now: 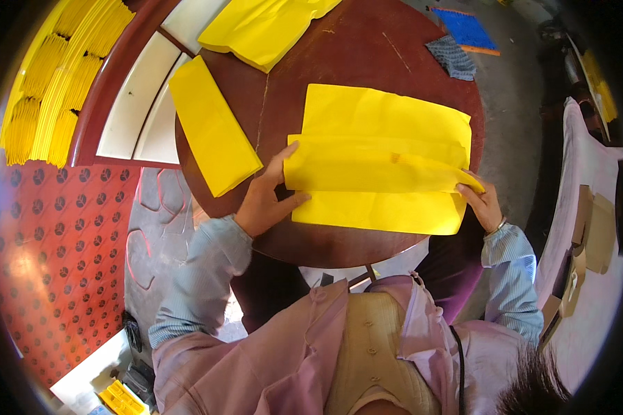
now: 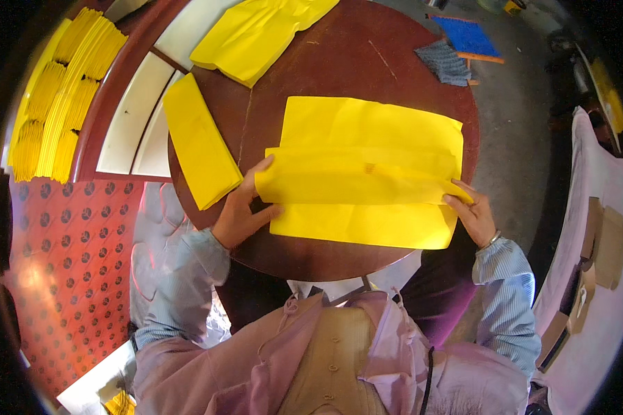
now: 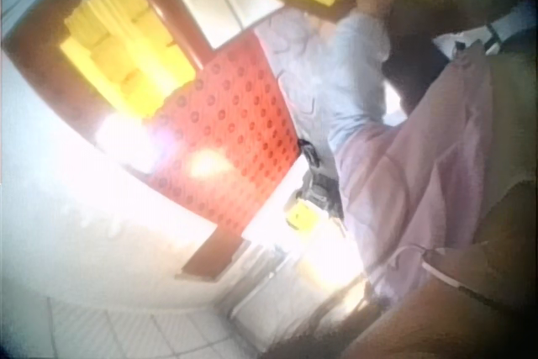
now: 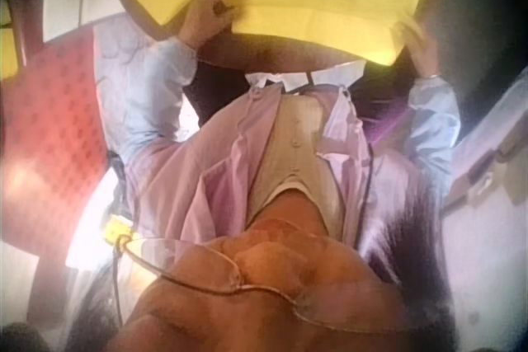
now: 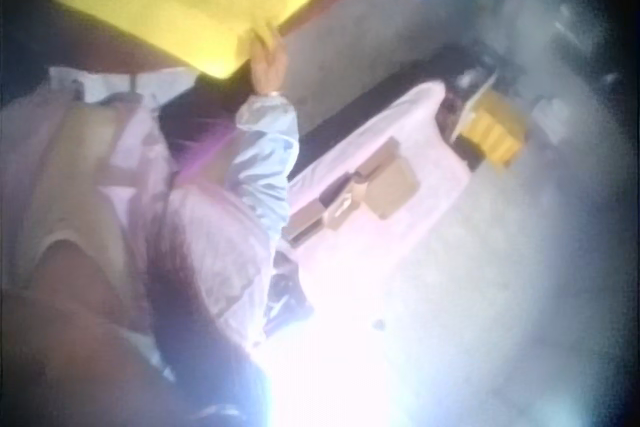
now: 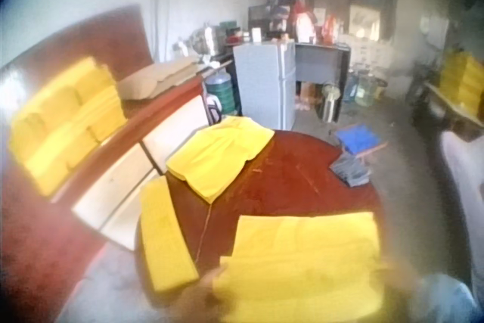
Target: The person folds yellow cloths on a round table, aligning edges and pressing creases. The person repeatedly folds and unfolds the same cloth, then stacks finished pieces to the side.
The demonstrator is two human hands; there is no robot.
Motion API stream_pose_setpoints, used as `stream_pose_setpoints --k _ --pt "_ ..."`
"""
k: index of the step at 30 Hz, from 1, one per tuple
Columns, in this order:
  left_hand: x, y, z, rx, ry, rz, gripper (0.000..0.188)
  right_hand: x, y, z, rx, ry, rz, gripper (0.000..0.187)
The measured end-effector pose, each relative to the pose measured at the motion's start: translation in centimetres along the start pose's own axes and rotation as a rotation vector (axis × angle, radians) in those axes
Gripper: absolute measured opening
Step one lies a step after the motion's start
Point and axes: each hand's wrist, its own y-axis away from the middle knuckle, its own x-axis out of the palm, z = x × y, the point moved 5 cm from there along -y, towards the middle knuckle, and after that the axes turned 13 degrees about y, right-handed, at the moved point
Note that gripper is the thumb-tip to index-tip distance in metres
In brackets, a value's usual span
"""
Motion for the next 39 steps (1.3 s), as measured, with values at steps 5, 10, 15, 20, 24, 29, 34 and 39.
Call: stream_pose_setpoints --k 5,10,15,20,24,29,34,39 --pt "2.3 0.4 3.4 -0.269 0.460 -0.399 0.083 2.2 0.0 1.1 0.039 -0.399 -0.231 0.028" --pt "2.8 0.5 3.3 -0.294 0.507 -0.508 0.074 3.3 0.4 2.7 0.118 -0.293 -0.512 0.019" --pt "3.1 0.4 3.0 -0.254 0.456 -0.530 0.074 2.5 0.3 3.3 0.142 -0.036 -0.641 0.016" --pt "3.2 0.5 2.8 -0.220 0.322 -0.567 0.071 2.8 0.3 3.1 0.201 0.127 -0.681 0.015" --pt "3.2 0.6 3.0 -0.238 0.281 -0.587 0.070 3.2 0.2 2.8 0.190 0.099 -0.679 0.018" --pt "3.4 0.0 2.7 -0.144 0.490 -0.490 0.076 2.9 0.3 2.9 0.106 0.084 -0.674 0.037" --pt "2.7 0.8 1.7 -0.183 0.412 -0.347 0.085 2.5 0.4 3.4 0.016 -0.034 -0.557 0.068" --pt "2.6 0.3 2.1 -0.131 0.449 -0.428 0.084 2.3 0.3 3.2 0.066 -0.050 -0.447 0.080"
